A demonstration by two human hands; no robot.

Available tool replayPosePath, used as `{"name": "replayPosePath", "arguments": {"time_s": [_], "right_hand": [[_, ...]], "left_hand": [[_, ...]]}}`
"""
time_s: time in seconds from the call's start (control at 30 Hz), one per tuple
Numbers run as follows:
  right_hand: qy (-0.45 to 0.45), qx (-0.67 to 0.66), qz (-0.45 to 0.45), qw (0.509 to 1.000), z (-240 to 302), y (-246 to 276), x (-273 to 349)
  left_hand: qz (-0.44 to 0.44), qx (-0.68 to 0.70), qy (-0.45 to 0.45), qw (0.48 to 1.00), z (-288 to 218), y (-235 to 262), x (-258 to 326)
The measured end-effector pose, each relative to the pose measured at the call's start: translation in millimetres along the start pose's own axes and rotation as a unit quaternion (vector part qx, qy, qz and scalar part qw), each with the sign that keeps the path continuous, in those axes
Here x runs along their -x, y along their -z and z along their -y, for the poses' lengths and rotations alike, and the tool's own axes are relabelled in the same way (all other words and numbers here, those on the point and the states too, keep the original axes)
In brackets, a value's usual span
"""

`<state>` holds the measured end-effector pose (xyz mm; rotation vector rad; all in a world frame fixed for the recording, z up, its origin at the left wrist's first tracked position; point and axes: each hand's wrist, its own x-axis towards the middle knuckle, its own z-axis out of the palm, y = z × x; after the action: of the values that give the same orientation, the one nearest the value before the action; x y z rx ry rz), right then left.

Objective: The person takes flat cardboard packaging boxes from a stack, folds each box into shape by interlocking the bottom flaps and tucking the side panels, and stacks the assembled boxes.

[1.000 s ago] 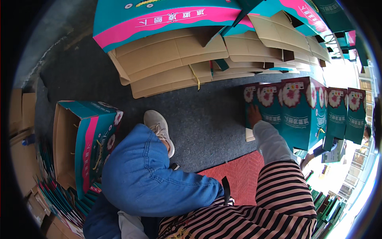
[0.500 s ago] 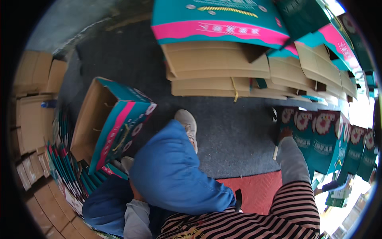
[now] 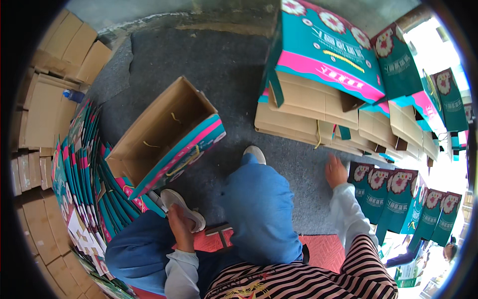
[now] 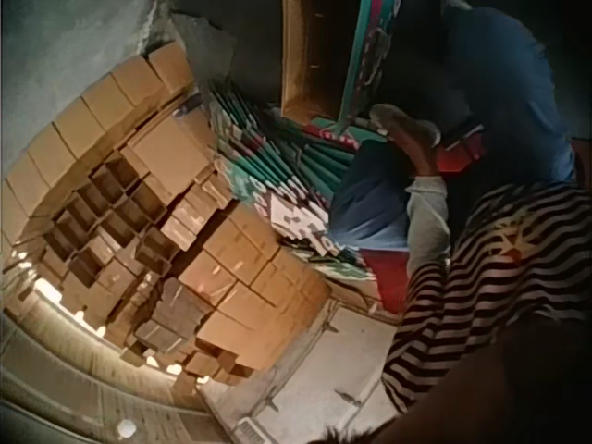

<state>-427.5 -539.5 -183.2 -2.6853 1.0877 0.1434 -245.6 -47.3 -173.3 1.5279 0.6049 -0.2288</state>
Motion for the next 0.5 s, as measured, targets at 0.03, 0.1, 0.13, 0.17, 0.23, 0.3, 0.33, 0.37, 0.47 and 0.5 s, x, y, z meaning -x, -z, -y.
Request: {"name": "replayPosePath", "arguments": {"time_s": [0.03,0.1,0.13,0.17,0.23,0.3,0.33,0.37,0.47,0.5], "right_hand": [[-0.063,0.107,0.215,0.969,-26.4,-16.5,10.3],[0.167,0.170,0.599,0.764,-143.0,-48.6,48.6],[0.065,0.180,0.639,0.745,-288.3,-33.4,106.0],[0.118,0.162,0.570,0.797,-210.7,-74.9,89.4],[0.154,0.145,0.399,0.892,-43.2,-29.0,56.9],[0.090,0.104,0.262,0.955,15.5,25.9,28.1],[0.126,0.069,0.213,0.966,45.9,50.2,13.3],[0.143,-0.013,0.173,0.974,78.8,73.3,1.4],[0.217,-0.189,0.112,0.951,148.3,103.0,-33.6],[0.258,-0.172,0.079,0.947,174.0,110.5,-45.1]], "left_hand": [[-0.001,0.015,-0.006,1.000,2.2,1.0,-2.6],[-0.001,0.009,0.040,0.999,2.6,-22.6,8.1],[0.052,0.030,0.129,0.990,21.2,-66.1,13.9],[0.007,0.002,0.098,0.995,9.5,-41.5,10.6],[-0.028,-0.026,0.073,0.997,-6.3,-7.8,9.1],[0.004,-0.020,0.087,0.996,-2.5,-21.2,8.3],[0.016,-0.024,0.087,0.996,-1.7,-24.2,7.5],[0.018,-0.021,0.088,0.996,-1.4,-26.2,7.4],[0.052,-0.028,0.088,0.994,-2.7,-34.9,10.9],[0.073,-0.030,0.085,0.993,-4.7,-37.4,14.0]]}}
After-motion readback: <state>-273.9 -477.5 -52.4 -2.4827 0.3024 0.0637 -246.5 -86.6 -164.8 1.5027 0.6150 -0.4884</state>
